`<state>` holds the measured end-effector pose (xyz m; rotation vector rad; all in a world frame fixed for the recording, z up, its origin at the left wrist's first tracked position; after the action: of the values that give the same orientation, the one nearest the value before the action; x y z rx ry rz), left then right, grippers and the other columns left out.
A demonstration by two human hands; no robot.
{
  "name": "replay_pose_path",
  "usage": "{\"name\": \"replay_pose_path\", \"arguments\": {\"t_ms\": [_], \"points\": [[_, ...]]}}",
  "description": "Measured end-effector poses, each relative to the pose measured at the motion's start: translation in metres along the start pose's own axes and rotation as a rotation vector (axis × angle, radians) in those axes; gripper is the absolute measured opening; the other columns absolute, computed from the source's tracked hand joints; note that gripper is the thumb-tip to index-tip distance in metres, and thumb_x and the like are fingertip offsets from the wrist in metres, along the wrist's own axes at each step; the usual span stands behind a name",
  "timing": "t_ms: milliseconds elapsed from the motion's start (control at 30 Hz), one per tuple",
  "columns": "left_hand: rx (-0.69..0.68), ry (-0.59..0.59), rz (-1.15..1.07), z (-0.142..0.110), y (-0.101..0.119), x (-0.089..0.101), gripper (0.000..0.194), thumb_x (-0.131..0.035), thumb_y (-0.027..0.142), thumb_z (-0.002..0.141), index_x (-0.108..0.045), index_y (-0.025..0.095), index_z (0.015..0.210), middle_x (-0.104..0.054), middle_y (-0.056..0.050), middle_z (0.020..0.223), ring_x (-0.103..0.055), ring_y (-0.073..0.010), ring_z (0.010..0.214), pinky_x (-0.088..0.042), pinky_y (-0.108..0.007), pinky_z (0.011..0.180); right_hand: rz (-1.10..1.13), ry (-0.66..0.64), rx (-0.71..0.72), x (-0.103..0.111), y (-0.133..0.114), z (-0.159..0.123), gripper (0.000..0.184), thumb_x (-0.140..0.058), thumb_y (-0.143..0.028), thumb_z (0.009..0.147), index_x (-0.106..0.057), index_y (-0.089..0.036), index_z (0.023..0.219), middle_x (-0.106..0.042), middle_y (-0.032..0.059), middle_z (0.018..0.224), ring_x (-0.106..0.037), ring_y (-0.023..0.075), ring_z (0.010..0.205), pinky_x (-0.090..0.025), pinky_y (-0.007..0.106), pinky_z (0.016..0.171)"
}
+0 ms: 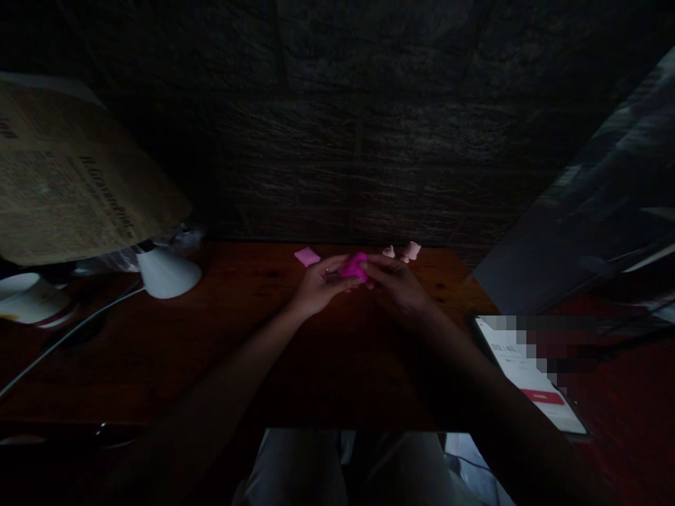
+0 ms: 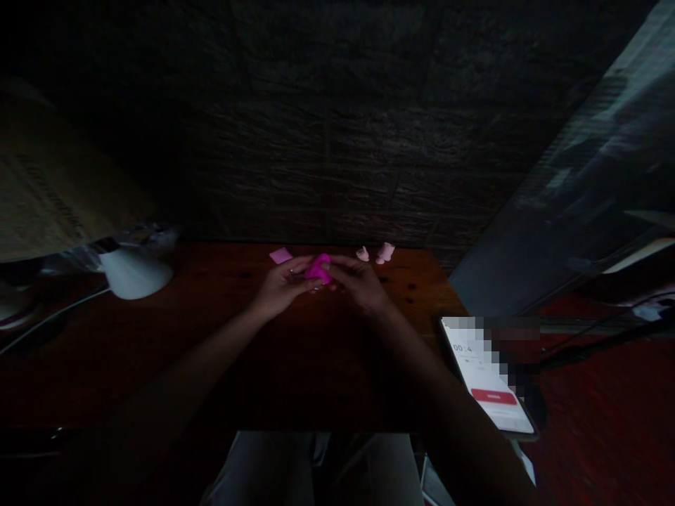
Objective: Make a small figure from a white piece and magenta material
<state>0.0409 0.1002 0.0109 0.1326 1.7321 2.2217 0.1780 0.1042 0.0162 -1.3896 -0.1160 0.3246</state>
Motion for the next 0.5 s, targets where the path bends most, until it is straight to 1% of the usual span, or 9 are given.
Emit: {"name": "replay_pose_path", "arguments": {"t_ms": [133,233,367,500], "points": [[0.013,0.015,-0.039,-0.001,0.002,0.001,0.058,-0.092,0.035,0.064,-0.074,0.018,0.117,-0.078,-0.01,0.114,-0.074,-0.02,0.087,-0.058,-0.028,0.068,-0.025,-0.002,0.001,0.001,-0.002,-0.001,0.042,-0.086,-0.053,0.074,-0.081,-0.024,0.103,-0.075,0.0006,0.079,-0.059,0.0106,0.06,-0.046,0.026,0.057],[0.041,0.015,-0.062,-0.001,0.001,0.001,0.056,-0.091,0.038,0.067,-0.075,0.02,0.118,-0.079,-0.009,0.111,-0.075,-0.0202,0.088,-0.059,-0.029,0.07,-0.014,0.002,0.017,0.001,-0.005,-0.001,0.042,-0.088,-0.052,0.071,-0.082,-0.027,0.105,-0.077,0.0003,0.081,-0.061,0.011,0.061,-0.048,0.025,0.056],[0.099,0.018,-0.118,-0.001,-0.007,0.003,0.053,-0.087,0.045,0.072,-0.076,0.019,0.116,-0.079,-0.01,0.108,-0.075,-0.0197,0.086,-0.06,-0.03,0.072,-0.003,-0.015,0.02,-0.002,-0.006,-0.001,0.042,-0.09,-0.051,0.067,-0.083,-0.027,0.101,-0.081,0.0016,0.089,-0.062,0.0115,0.062,-0.052,0.027,0.06],[0.107,0.039,-0.132,0.0,-0.009,0.007,0.049,-0.088,0.046,0.072,-0.078,0.019,0.112,-0.078,-0.01,0.11,-0.075,-0.0185,0.086,-0.06,-0.028,0.072,-0.004,-0.054,0.013,-0.005,-0.004,-0.001,0.04,-0.09,-0.048,0.069,-0.083,-0.028,0.103,-0.082,0.0028,0.093,-0.066,0.014,0.069,-0.055,0.029,0.063]]}}
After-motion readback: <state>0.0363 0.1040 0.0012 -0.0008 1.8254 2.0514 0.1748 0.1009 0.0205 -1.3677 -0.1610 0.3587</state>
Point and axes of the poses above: each hand's wrist, its own z-axis towards the middle knuckle, its own x-axis out of the back of the hand, y = z × x, the point moved 9 cm from there along z, towards the middle knuckle
